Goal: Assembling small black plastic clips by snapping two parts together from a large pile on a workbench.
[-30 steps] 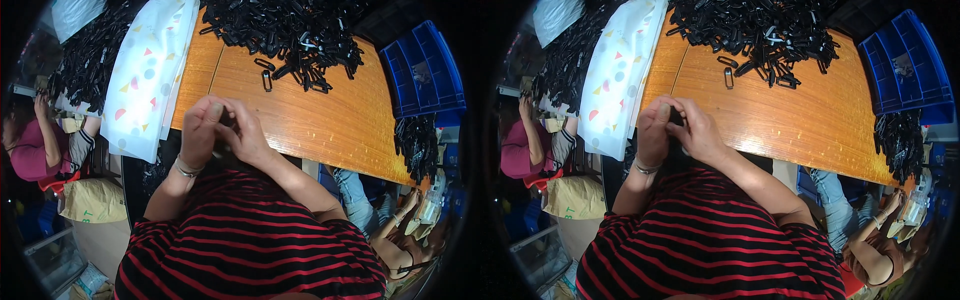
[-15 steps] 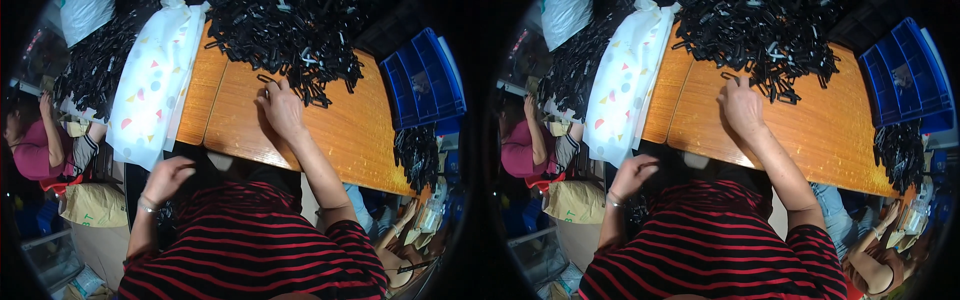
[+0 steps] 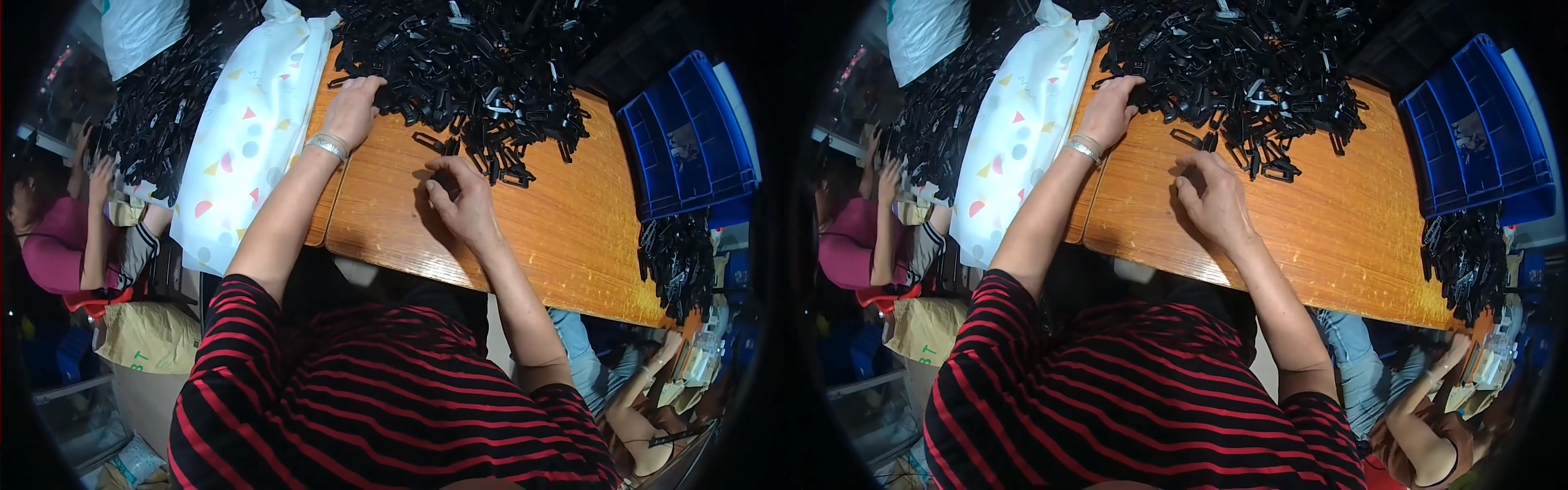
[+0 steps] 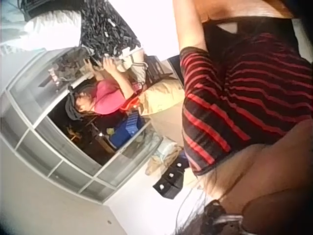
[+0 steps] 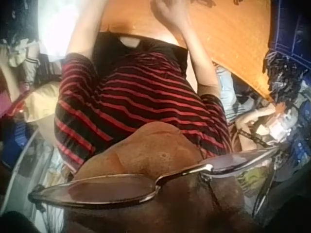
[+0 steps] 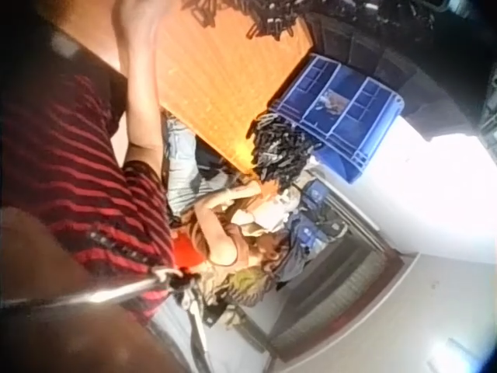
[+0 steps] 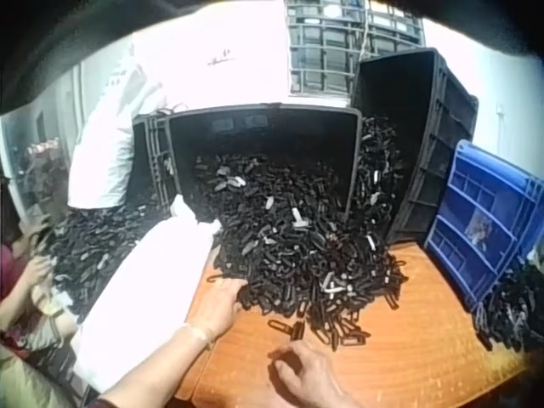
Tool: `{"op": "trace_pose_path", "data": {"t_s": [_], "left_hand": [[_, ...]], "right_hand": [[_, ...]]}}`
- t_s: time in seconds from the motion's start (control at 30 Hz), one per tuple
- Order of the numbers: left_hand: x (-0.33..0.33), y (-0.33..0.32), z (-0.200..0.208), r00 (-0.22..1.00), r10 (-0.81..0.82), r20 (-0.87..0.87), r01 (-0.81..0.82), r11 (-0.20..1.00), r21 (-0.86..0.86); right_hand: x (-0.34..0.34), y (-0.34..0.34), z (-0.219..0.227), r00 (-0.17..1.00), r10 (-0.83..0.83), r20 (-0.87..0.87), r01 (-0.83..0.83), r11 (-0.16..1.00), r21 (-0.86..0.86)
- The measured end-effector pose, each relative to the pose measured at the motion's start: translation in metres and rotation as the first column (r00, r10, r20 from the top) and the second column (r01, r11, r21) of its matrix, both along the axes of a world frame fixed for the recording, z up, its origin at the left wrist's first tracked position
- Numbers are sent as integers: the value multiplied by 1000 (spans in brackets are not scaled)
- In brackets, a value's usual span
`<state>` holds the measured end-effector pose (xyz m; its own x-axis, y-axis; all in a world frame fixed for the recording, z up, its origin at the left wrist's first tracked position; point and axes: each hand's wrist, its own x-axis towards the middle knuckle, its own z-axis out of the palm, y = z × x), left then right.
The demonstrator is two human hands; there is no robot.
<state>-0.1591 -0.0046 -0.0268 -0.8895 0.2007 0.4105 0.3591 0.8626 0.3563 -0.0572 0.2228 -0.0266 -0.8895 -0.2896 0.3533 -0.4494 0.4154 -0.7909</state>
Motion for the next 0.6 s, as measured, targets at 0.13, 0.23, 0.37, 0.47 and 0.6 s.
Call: {"op": "trace_pose_path", "data": {"t_s": [0.13, 0.23, 0.37, 0.47, 0.6], "left_hand": [[31, 7, 6, 999, -28, 25, 27, 999, 37], [59, 10, 8, 994, -109, 30, 105, 986, 132], [77, -5, 2, 995, -100, 16, 92, 958, 272], [78, -16, 2, 996, -67, -58, 75, 986, 148], [63, -17, 2, 984, -105, -143, 109, 994, 20]], "right_hand": [[8, 2, 0, 999, 25, -31, -22, 996, 90], [12, 5, -1, 1000, 8, 3, -8, 985, 171], [16, 5, 0, 1000, -15, -24, 22, 955, 296], [19, 3, 4, 1000, -14, -26, 22, 933, 359], [19, 1, 5, 1000, -15, -12, 19, 900, 436]]}}
